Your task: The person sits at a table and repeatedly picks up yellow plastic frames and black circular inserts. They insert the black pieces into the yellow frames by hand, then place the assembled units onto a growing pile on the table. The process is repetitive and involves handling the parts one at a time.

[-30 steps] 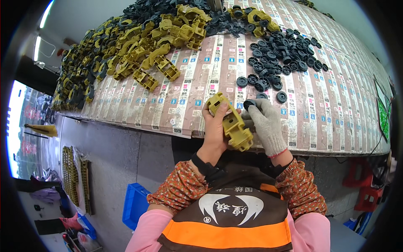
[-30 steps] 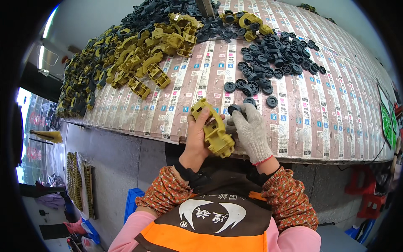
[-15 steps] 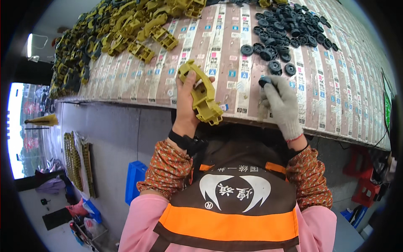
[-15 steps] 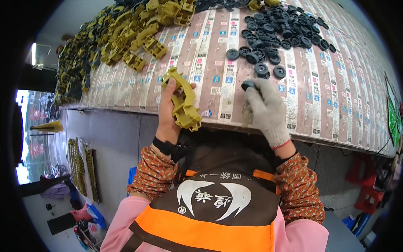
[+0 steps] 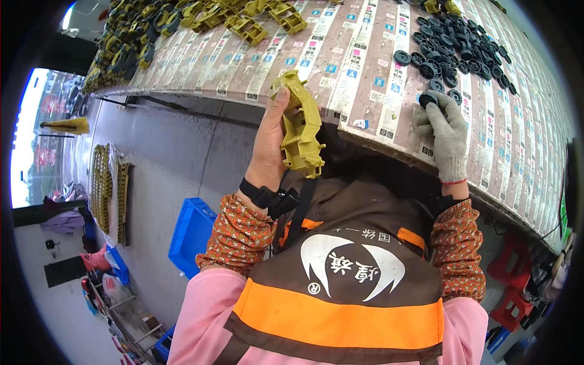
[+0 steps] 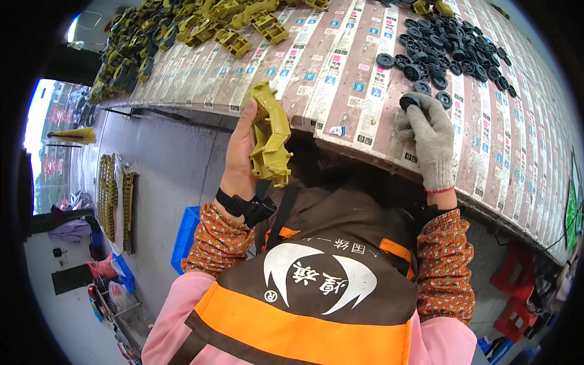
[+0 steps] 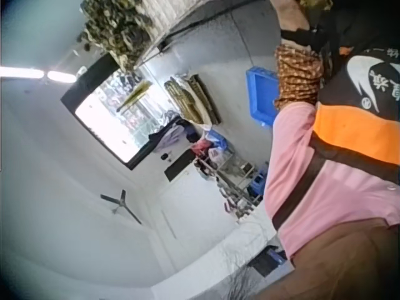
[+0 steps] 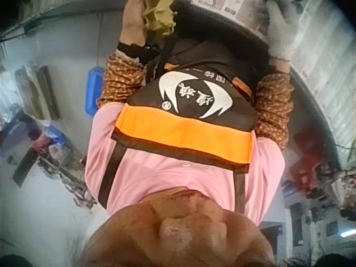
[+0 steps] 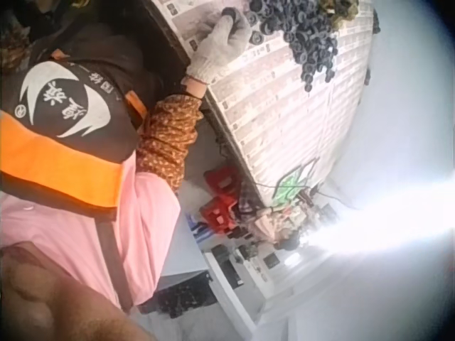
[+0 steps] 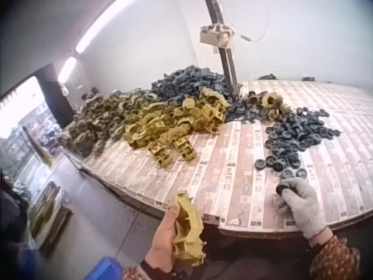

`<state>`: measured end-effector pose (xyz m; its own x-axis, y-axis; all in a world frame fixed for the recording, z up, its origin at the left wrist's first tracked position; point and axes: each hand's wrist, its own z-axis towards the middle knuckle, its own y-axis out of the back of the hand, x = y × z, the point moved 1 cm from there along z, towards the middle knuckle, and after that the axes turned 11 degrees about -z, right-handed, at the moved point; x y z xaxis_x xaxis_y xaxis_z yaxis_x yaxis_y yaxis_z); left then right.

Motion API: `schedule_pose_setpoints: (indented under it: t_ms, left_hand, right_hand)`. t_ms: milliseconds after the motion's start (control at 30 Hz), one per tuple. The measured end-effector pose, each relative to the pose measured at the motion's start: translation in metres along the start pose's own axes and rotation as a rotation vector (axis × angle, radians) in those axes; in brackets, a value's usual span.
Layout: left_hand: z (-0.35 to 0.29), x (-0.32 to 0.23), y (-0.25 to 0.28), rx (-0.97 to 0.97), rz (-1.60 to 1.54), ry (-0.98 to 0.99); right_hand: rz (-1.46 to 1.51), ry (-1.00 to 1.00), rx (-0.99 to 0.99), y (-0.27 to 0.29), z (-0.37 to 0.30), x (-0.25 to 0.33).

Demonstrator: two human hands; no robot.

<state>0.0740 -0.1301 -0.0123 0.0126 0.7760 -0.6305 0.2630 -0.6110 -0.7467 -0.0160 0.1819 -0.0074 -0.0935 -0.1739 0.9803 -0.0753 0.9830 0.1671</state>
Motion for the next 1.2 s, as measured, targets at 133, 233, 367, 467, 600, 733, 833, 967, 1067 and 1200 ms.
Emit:
schedule_pose_setpoints:
  t_ms: [133, 233, 367, 467, 600, 733, 833, 967, 1067, 1200]
  left_hand:
    - [-0.012, -0.003, 0.010, -0.019, 0.022, -0.067]
    - [-0.026, -0.002, 0.010, -0.020, -0.011, -0.096]
    - [-0.045, -0.004, 0.018, 0.006, 0.025, -0.108]
    - [-0.058, -0.003, 0.020, -0.005, 0.049, -0.124]
    - [-0.071, -0.001, 0.031, -0.085, 0.048, -0.164]
    - [-0.089, 0.002, 0.041, -0.179, 0.066, -0.177]
    - [-0.107, 0.011, 0.051, -0.240, 0.080, -0.186]
    - [-0.134, 0.022, 0.057, -0.310, 0.021, -0.149]
    - [-0.155, 0.035, 0.074, -0.328, -0.062, -0.059]
    - [-0.172, 0.047, 0.078, -0.459, -0.108, -0.113]
  right_hand:
    - [0.003, 0.035, 0.026, 0.003, 0.001, -0.005]
    - [0.025, 0.062, 0.036, 0.004, 0.004, -0.013]
    - [-0.021, 0.085, 0.011, 0.004, -0.001, -0.013]
    - [-0.056, 0.110, -0.002, 0.004, -0.004, -0.012]
    - [-0.091, 0.138, 0.014, 0.006, -0.005, -0.010]
    - [-0.140, 0.185, 0.013, 0.003, -0.009, -0.009]
    - [-0.064, 0.196, 0.081, 0.004, -0.004, -0.014]
    - [-0.112, 0.247, 0.056, 0.000, -0.009, -0.014]
    - [-0.116, 0.201, 0.037, 0.001, -0.013, -0.013]
    - [-0.129, 0.131, 0.016, 0.003, -0.007, -0.018]
